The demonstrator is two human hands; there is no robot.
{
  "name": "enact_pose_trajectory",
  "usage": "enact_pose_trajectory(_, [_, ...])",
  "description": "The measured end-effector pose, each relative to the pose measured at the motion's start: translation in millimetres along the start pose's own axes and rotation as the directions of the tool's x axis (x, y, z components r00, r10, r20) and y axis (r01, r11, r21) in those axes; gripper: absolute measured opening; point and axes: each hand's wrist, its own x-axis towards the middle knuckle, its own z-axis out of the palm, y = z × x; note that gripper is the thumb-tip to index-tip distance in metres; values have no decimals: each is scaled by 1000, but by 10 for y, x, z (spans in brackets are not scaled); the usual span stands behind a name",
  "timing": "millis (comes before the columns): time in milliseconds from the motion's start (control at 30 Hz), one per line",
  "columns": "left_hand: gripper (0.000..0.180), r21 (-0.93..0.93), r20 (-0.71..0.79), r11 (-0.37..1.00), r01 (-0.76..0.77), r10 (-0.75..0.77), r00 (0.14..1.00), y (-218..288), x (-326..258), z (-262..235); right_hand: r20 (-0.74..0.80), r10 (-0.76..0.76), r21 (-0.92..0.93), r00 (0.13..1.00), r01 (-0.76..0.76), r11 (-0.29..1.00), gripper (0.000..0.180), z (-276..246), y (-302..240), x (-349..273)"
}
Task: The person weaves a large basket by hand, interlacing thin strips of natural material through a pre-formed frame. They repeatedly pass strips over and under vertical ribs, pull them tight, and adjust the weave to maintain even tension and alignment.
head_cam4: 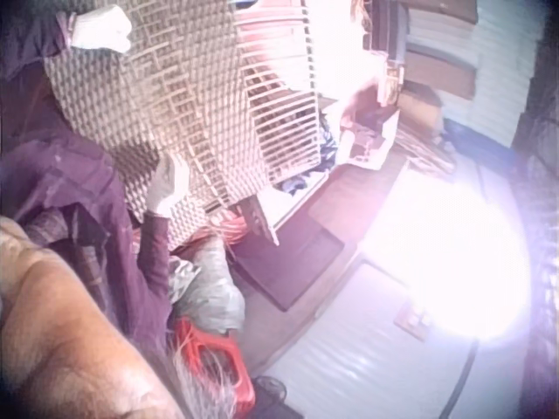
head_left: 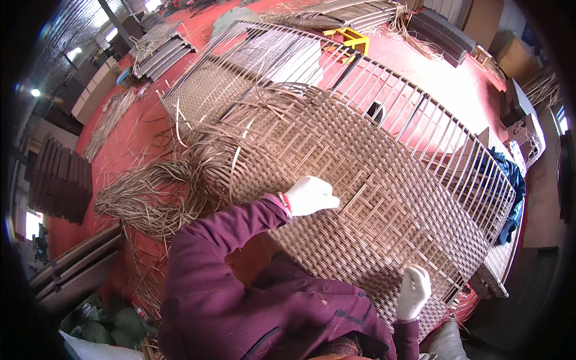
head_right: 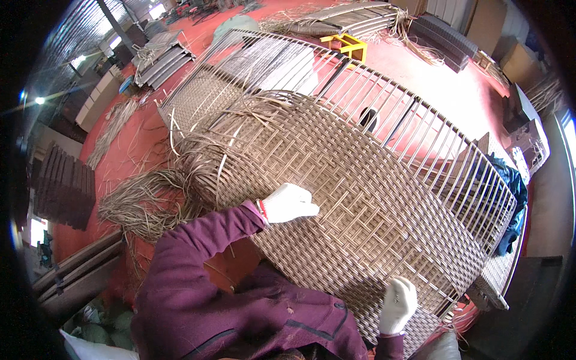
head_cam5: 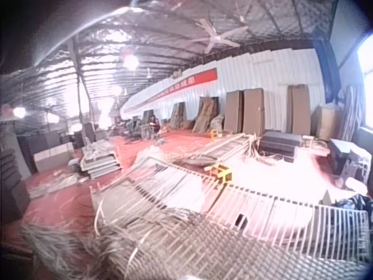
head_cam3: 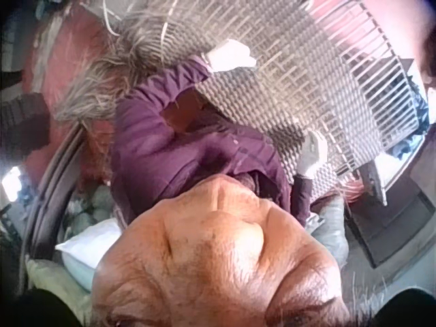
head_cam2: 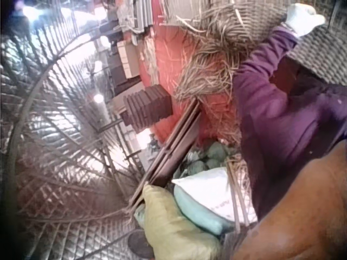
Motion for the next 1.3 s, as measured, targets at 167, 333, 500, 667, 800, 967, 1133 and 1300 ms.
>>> enact_pose_trajectory(167, [44, -2, 63, 999, 46, -46, 997, 7, -11, -26, 107, -264, 176, 958, 243, 954, 21, 802, -592, 643])
enact_pose_trajectory(333, [47, 17, 64, 999, 34, -35, 997, -26, -23, -3, 282, -325, 90, 903, 312, 946, 11, 1299, -911, 1044])
enact_pose_trajectory(500, [26, 343, 8, 874, -345, 365, 931, -128, -29, 86, 131, -332, 198, 934, 304, 932, 9, 1436, -885, 1008])
enact_pose_trajectory(667, [21, 211, -106, 880, -426, 454, 885, -138, -57, 91, 247, -258, 94, 934, 241, 966, 13, 1523, -808, 904])
enact_pose_trajectory(800, [35, 25, -11, 1000, -13, 13, 1000, -17, -110, 43, 339, -208, 14, 917, 217, 976, 15, 1524, -807, 948])
enact_pose_trajectory(967, [18, -234, -160, 944, -231, 197, 967, -91, -199, -143, 350, -173, 88, 921, 151, 985, 13, 1563, -788, 1026])
enact_pose_trajectory(1133, [29, 785, -250, 613, 87, 184, 951, -1018, -390, -1028, 339, -175, 87, 924, 154, 984, 10, 1626, -692, 991])
enact_pose_trajectory(1300, [14, 765, -84, 632, 125, -94, 992, -1747, -471, -1419, 314, -222, 143, 923, 186, 972, 7, 1617, -675, 1020])
